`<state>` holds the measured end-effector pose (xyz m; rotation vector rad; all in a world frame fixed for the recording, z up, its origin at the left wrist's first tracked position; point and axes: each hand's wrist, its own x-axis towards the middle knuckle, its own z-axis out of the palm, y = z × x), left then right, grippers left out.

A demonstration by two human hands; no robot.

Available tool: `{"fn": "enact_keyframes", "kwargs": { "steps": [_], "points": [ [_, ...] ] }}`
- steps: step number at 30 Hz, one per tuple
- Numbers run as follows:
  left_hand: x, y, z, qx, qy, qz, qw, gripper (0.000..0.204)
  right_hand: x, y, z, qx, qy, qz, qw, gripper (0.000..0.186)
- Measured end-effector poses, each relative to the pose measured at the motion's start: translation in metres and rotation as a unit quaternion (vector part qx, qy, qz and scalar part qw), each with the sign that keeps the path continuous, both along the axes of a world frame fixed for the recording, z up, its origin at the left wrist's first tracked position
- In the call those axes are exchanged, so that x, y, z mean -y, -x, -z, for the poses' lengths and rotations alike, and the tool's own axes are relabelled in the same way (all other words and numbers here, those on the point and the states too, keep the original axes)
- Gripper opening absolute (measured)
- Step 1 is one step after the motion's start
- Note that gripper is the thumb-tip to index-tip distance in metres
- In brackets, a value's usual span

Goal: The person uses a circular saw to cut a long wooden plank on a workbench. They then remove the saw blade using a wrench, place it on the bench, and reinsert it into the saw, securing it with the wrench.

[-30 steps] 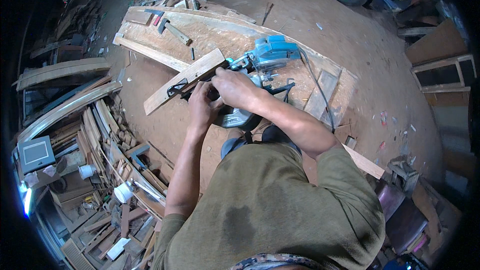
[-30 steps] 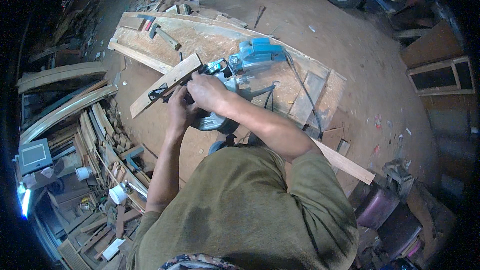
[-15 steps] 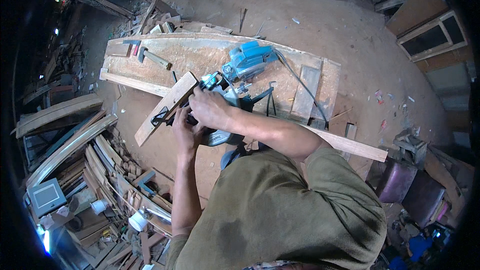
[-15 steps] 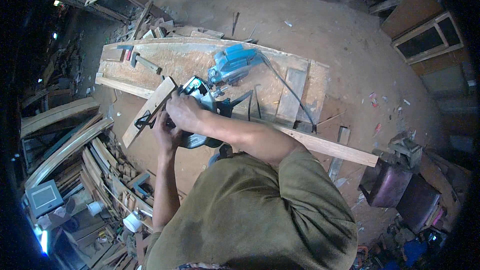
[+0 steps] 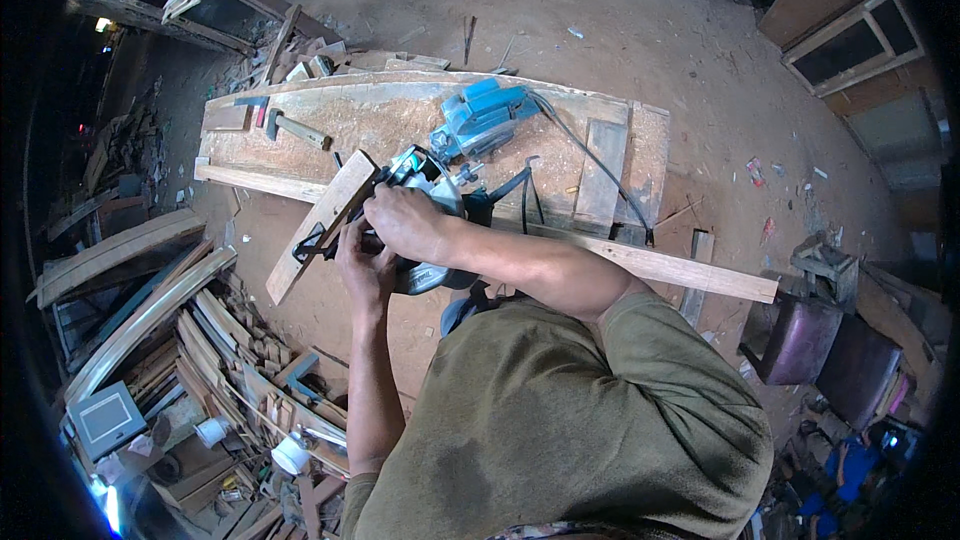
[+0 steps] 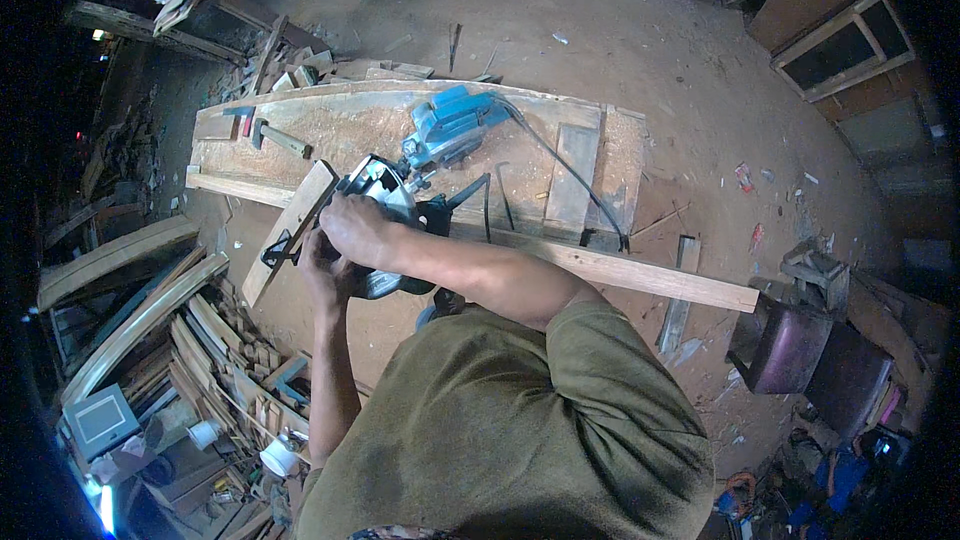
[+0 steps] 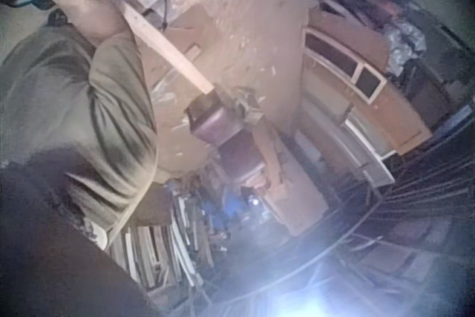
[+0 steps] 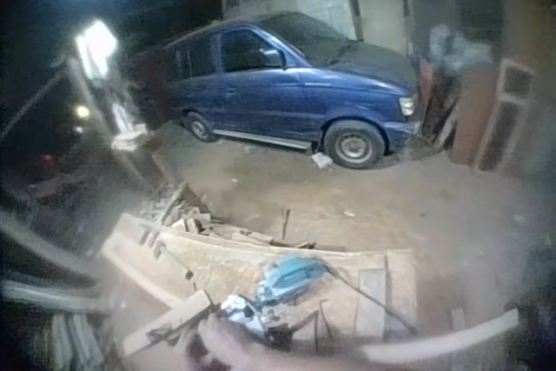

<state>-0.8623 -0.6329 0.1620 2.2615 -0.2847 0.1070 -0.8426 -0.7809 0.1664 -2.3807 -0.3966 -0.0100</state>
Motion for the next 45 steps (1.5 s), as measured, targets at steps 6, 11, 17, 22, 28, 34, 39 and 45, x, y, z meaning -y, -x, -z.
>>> {"fn": "enact_keyframes", "kwargs": {
  "steps": [6,11,17,22,28,34,39,45],
  "points": [
    [-0.011,-0.006,0.014,0.051,-0.03,0.049,0.997,0.04,-0.006,0.002,-0.002,0.033,0.019,0.039,0.998,0.013],
    [-0.004,-0.007,0.002,0.027,-0.018,0.045,0.998,0.04,-0.008,-0.001,0.004,0.017,0.007,0.022,1.0,0.014],
    [-0.006,0.002,-0.006,0.041,0.035,0.003,0.999,0.04,0.008,0.002,-0.012,0.0,-0.186,0.035,0.982,0.021],
    [0.01,0.019,-0.035,0.123,0.019,0.045,0.991,0.042,0.035,0.028,-0.032,-0.028,-0.285,0.052,0.957,0.032],
    [0.029,0.035,-0.046,0.081,0.067,0.129,0.986,0.069,0.082,0.055,-0.025,-0.145,-0.513,0.074,0.843,0.029],
    [-0.001,0.053,-0.044,0.057,0.063,0.07,0.994,0.063,0.178,0.071,0.064,-0.073,-0.474,0.359,0.801,0.033],
    [-0.03,0.057,-0.016,0.078,0.049,-0.049,0.995,0.037,0.218,0.084,0.226,-0.137,-0.148,0.4,0.894,0.03],
    [-0.028,0.076,0.003,0.024,0.049,-0.255,0.965,0.056,0.199,0.063,0.245,-0.109,-0.116,0.361,0.919,0.041]
  ]
}}
